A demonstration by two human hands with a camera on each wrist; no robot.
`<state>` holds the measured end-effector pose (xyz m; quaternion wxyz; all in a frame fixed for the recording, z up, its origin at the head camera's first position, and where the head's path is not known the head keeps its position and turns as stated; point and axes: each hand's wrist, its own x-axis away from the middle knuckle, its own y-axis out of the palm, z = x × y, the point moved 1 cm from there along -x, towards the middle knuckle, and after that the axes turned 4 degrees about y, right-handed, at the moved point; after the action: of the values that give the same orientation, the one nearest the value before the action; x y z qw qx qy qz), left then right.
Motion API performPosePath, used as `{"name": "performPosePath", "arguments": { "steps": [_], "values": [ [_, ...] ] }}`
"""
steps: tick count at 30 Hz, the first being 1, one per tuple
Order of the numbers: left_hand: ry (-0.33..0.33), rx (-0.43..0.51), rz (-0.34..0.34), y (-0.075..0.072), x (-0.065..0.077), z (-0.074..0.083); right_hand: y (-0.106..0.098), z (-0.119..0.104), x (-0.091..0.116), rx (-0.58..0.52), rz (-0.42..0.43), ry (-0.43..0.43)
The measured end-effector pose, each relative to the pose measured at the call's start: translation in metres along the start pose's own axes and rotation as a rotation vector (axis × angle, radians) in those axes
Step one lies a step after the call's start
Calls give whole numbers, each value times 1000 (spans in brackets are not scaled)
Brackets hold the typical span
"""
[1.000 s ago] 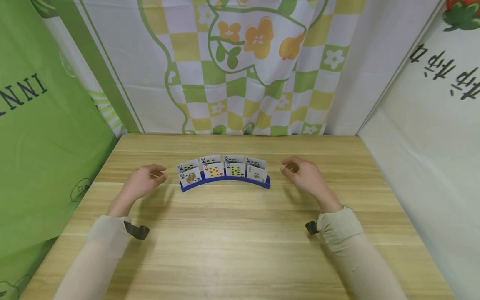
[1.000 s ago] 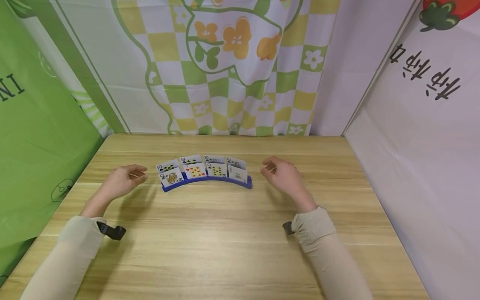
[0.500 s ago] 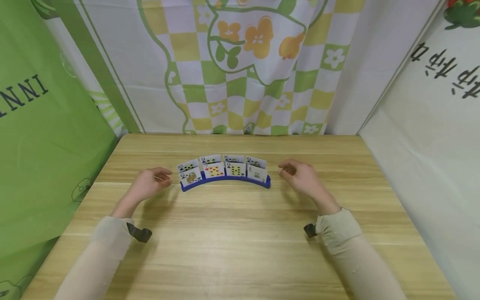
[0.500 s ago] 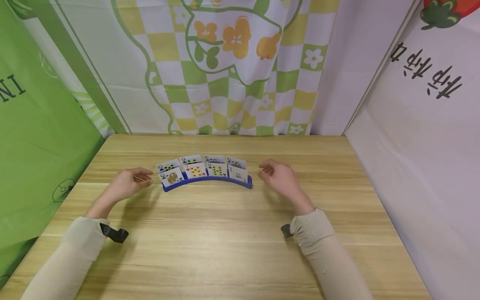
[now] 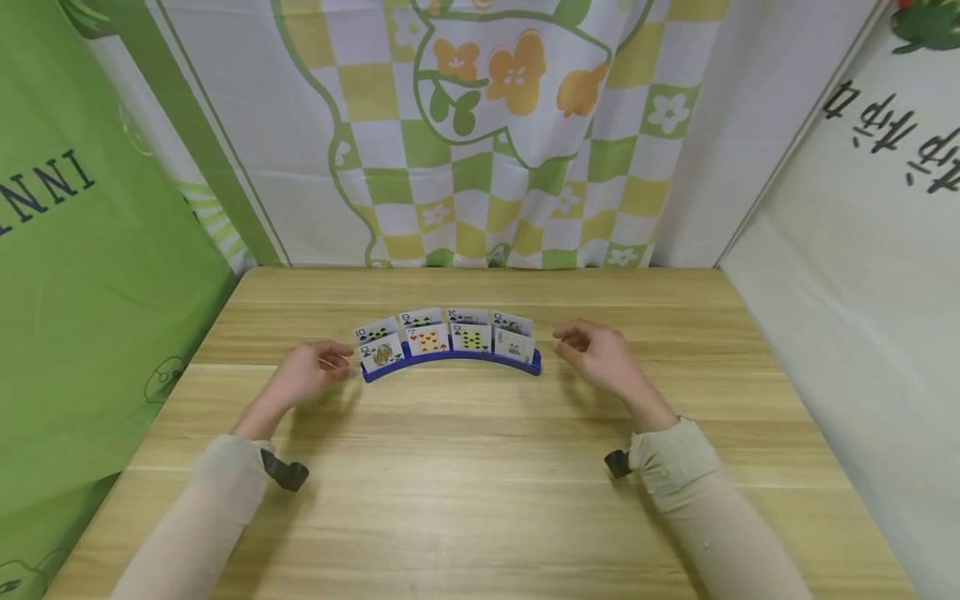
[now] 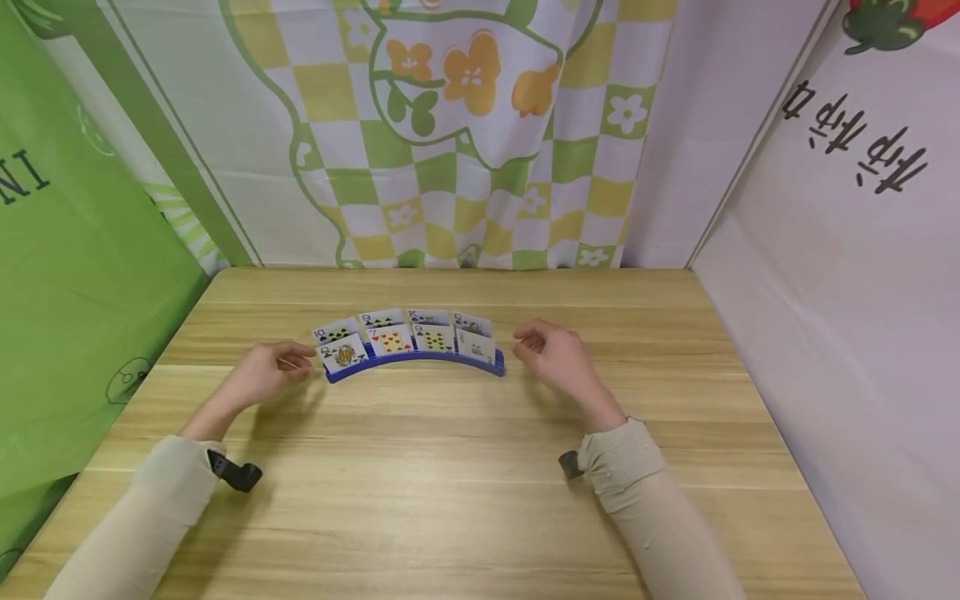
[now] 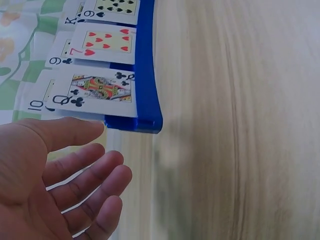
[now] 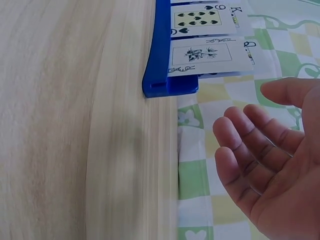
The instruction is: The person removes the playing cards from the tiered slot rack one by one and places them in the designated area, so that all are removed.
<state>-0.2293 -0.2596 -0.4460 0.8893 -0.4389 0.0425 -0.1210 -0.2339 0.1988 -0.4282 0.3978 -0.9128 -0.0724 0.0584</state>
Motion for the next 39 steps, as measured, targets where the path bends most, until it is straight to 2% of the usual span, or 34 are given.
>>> {"name": "performPosePath", "arguments": {
  "steps": [6, 14, 33, 39],
  "values": [
    [14, 2, 0, 5, -1, 2, 2, -1, 0, -12, 0, 6],
    [-12, -14, 5, 9, -2, 4, 4, -5, 0, -16, 11, -6],
    [-22, -48, 18, 22, -5, -4, 8, -6, 0, -69, -22, 40],
    [-46, -29, 3, 26, -6, -8, 11, -8, 0, -70, -24, 50]
  ]
}}
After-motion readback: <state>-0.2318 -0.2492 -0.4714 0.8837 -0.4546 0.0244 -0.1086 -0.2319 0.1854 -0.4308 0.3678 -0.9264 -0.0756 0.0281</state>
